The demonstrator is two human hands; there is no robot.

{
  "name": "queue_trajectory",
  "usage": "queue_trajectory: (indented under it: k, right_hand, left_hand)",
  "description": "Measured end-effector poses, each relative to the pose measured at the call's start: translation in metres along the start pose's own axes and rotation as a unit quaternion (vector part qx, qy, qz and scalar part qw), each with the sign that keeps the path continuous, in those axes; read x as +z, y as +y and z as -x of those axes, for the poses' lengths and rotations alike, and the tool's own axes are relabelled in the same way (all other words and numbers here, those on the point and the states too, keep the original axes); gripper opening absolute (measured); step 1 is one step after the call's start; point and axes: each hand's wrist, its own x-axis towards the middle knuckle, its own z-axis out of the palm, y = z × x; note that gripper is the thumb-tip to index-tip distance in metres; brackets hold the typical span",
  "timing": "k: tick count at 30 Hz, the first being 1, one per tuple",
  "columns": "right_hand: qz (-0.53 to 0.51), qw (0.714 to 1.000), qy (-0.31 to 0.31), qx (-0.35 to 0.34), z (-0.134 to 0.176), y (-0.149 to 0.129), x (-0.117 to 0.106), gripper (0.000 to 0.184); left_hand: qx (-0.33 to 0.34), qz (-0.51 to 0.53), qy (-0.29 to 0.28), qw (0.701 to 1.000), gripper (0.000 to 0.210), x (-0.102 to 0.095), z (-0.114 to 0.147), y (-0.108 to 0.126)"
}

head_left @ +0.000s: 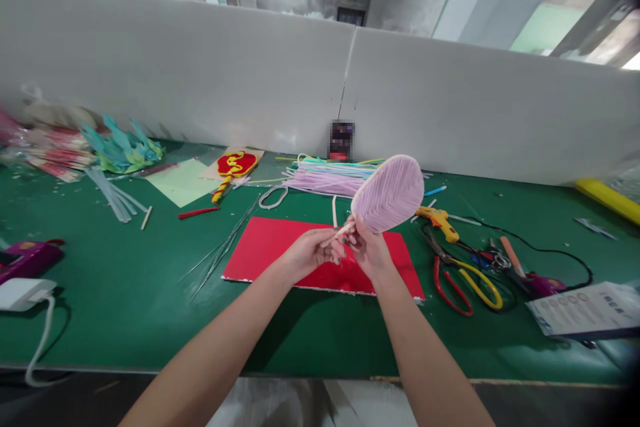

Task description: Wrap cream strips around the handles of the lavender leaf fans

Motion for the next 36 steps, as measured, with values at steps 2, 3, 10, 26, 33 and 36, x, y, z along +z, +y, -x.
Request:
queue_trajectory:
  k: [2,3,10,26,33,36]
  right_hand:
    - [-0.021,1.0,-0.011,0.006,0.0,0.001,0.0,0.026]
    - [-0.029,0.999,-0.014,0.003,0.0,0.001,0.001,0.026]
    - [-0.015,0.999,-0.037,-0.017,-0.001,0.002,0.003,0.022]
    - [0.097,0.987,0.094,-0.084,-0.008,0.015,-0.001,0.024]
    - [0.089,0.989,0.073,-0.093,-0.008,0.013,0.0,0.021]
    - [0.078,0.992,0.06,-0.082,-0.008,0.011,-0.002,0.019]
  left_hand:
    - [0.015,0.01,0.009,1.0,0.019,0.0,-0.001,-0.003]
    - [0.023,0.011,0.014,1.0,0.017,0.0,-0.002,-0.004]
    - [0.133,-0.173,0.07,0.973,0.024,0.008,-0.003,-0.002]
    - [0.227,-0.673,0.182,0.68,0.026,0.004,0.0,-0.009]
    - [0.198,-0.448,0.189,0.851,0.034,0.006,-0.003,-0.01]
    - [0.14,-0.323,0.15,0.924,0.032,0.004,-0.007,-0.007]
